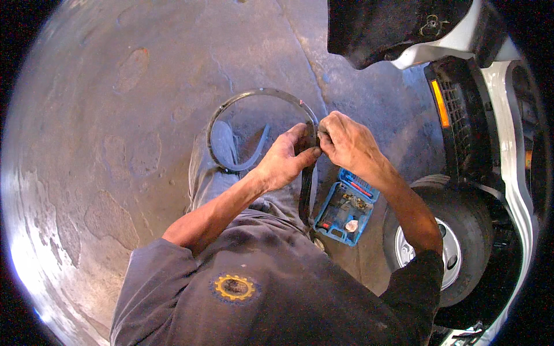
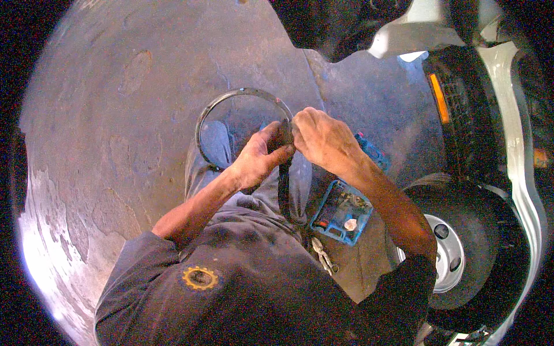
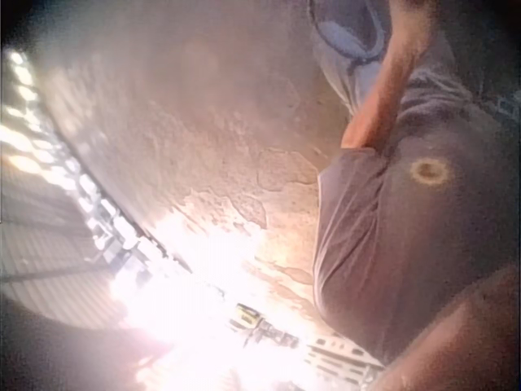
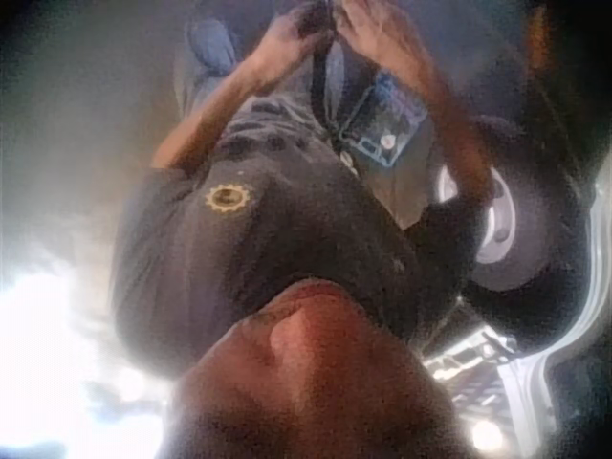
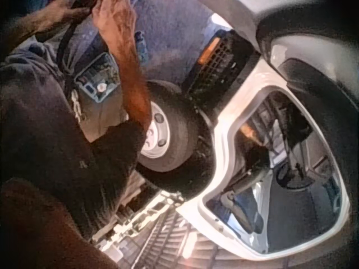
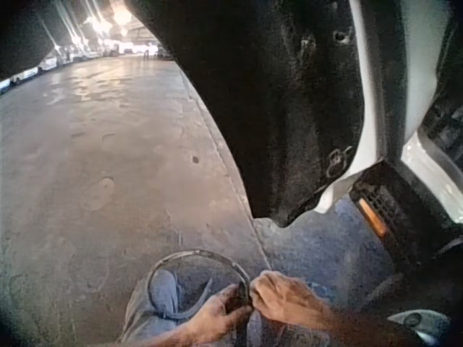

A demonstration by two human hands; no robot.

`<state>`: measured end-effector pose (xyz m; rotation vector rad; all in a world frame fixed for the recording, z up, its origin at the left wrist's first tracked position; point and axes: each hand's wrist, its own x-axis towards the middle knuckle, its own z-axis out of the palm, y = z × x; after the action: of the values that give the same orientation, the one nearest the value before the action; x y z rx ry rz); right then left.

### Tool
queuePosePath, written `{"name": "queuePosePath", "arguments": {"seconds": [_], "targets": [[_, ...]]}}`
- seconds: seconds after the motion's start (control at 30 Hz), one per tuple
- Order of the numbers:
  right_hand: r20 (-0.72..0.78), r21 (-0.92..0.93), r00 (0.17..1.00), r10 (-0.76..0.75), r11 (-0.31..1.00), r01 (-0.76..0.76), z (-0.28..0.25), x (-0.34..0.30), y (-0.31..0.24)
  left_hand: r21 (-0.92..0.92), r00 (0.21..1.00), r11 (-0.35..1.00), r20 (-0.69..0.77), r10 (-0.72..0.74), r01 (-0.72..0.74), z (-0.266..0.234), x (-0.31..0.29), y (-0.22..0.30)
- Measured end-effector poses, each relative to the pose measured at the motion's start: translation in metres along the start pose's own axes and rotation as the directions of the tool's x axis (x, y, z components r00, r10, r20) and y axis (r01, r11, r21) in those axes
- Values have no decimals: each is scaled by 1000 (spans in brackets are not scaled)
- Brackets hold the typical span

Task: The person is repairing a car trim piece. They use a power drill to remove screws, then apply a substance from a bottle to the trim piece.

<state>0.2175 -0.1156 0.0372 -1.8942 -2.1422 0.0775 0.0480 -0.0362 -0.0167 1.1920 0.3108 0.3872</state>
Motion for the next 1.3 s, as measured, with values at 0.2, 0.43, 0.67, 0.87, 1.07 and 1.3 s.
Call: {"name": "queuePosePath", "arguments": {"seconds": [0.2,0.43,0.67,0.87,1.07,1.3], "targets": [[7,104,999,45,993,-46,-9,-4,-2,15,996,996,-35,-88,88,-4,9,-3],[55,104,997,53,993,-59,-27,4,-5,-90,985,988,-109,-135,126,0,15,-4],[169,42,984,47,998,-55,-24,1,3,-16,988,990,-68,-138,137,-2,13,-4],[195,-103,970,144,987,-126,-13,0,-8,72,994,991,-34,-107,110,-5,11,-7],[172,-46,978,121,992,-115,0,-9,-4,212,998,975,-6,-67,67,-5,4,-11],[-64,-4,953,297,955,-298,-17,14,9,341,984,940,169,-64,2,16,3,23]]}}
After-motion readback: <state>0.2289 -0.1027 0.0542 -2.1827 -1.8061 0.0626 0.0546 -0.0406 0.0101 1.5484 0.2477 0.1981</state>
